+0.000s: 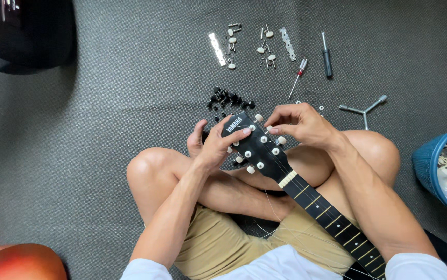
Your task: The person assembles the headstock components of a guitar by hand, placing washers and tightening nuts onto the tuning pegs after inserting them through the headstock.
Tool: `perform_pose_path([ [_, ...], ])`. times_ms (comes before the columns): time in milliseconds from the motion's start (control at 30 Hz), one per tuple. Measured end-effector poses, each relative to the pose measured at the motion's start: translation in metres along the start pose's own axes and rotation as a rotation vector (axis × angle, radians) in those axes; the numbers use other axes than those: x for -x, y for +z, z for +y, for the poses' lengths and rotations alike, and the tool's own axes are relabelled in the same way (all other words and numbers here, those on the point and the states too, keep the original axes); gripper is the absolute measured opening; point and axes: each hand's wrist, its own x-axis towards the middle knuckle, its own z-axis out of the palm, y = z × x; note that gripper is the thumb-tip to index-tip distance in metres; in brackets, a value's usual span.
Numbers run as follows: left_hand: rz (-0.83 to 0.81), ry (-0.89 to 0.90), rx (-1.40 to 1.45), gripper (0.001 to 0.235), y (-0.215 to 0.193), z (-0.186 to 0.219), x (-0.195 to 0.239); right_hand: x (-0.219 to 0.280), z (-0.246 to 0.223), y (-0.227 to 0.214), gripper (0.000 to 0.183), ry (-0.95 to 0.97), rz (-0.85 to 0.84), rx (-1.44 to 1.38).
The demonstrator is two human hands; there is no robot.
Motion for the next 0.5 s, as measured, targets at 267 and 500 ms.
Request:
perform_pose_path([
  [267,-0.016,0.016,-0.021,0.050,-0.007,-0.009,-0.008,-0.004,0.012,0.002,0.020,0.019,-0.009,-0.053],
  [500,0.004,0.003,-0.034,0.059,-0.004,-0.006,-0.007,-0.003,-0.001,0.000,0.014,-0.131,0.017,-0.001],
])
